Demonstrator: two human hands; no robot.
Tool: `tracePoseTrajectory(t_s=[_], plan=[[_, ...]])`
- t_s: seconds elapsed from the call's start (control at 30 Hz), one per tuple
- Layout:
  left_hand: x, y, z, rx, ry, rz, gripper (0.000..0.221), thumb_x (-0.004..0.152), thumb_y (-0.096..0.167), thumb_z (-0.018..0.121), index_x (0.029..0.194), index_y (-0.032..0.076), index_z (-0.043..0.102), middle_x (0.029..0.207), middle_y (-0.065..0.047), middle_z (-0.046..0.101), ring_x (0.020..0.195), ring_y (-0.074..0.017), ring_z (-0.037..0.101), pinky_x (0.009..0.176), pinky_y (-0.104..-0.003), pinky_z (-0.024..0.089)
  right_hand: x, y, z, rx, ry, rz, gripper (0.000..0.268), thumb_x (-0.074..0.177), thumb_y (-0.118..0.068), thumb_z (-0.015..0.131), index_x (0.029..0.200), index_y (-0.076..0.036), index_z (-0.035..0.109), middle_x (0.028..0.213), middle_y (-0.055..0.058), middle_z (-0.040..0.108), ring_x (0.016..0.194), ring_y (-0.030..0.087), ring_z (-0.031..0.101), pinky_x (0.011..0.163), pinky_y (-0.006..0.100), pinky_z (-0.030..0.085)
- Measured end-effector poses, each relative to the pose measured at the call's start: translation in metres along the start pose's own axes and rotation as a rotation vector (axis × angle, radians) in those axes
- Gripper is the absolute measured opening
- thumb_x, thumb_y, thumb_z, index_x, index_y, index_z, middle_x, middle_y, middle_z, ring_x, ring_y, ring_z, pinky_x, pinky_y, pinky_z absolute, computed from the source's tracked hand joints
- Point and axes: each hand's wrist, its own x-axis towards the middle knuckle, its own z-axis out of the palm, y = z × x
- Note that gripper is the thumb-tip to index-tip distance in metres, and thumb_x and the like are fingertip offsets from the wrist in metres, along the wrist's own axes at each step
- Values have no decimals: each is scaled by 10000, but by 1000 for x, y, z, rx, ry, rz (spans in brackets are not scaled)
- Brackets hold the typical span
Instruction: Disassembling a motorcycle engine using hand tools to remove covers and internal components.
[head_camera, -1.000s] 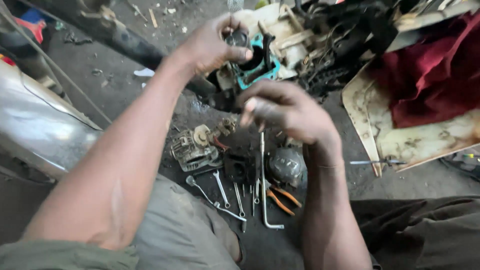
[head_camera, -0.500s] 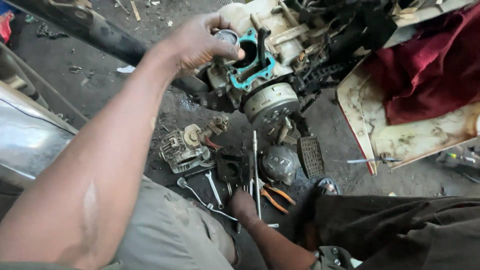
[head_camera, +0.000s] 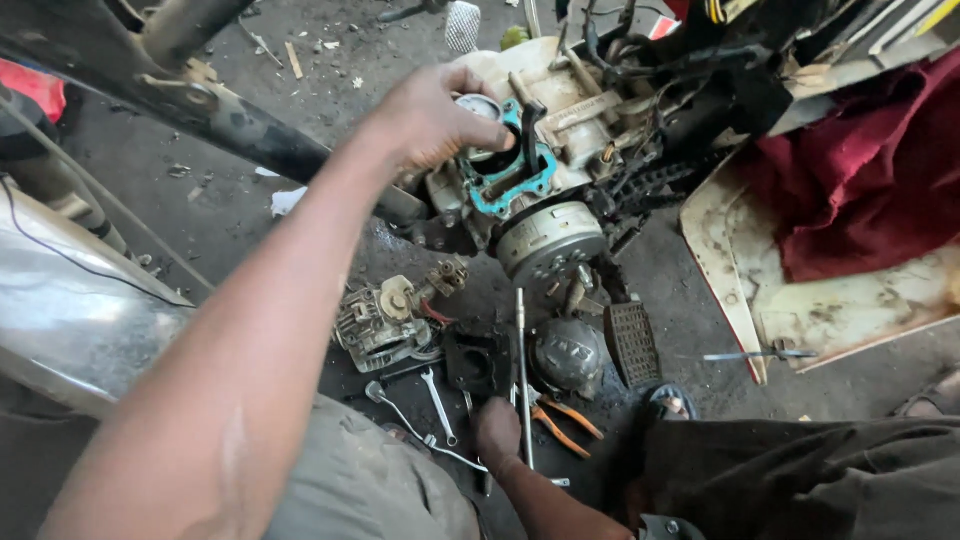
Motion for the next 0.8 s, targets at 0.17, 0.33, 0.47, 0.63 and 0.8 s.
tracePoseTrajectory(t_s=[0.17,0.33,0.47,0.63,0.8], plan=[[-11,0,-11,226,35,-58,451,819,319,839,1215,229,643,1289,14,674,1042,-165,641,928,-368,490,-9,-28,-26,10,-60,109,293,897,-144,484,1006,-57,742,1059,191,735,1025,397,709,904,492,565],[-1,-8,-7,142,-4,-54,380,813,203,859,1130,185,651,1087,25,730,946,-123,662,850,-317,494,-50,-68,-80,38,-327,243,406,847,-265,669,1191,-52,697,1233,169,713,1158,374,687,959,433,562],[5,-12,-4,-38,6,-18,414,762,129,873,1120,131,665,1114,-42,732,884,-147,699,704,-278,590,-53,-51,-55,67,-227,188,443,863,-179,595,1273,-16,558,1210,208,699,1165,395,664,975,479,544],[19,-12,-2,86,49,31,355,752,256,916,980,209,649,1062,30,742,983,-123,686,861,-329,526,-32,-33,-35,99,-130,160,409,897,-139,436,1279,-3,491,1155,247,697,1105,449,669,944,537,536],[19,-11,4,88,100,138,370,782,276,894,1036,195,637,1107,8,718,1018,-165,694,926,-383,522,-13,-37,-24,48,-123,123,294,862,-119,495,1018,-23,725,1061,230,742,1031,458,707,895,533,557]])
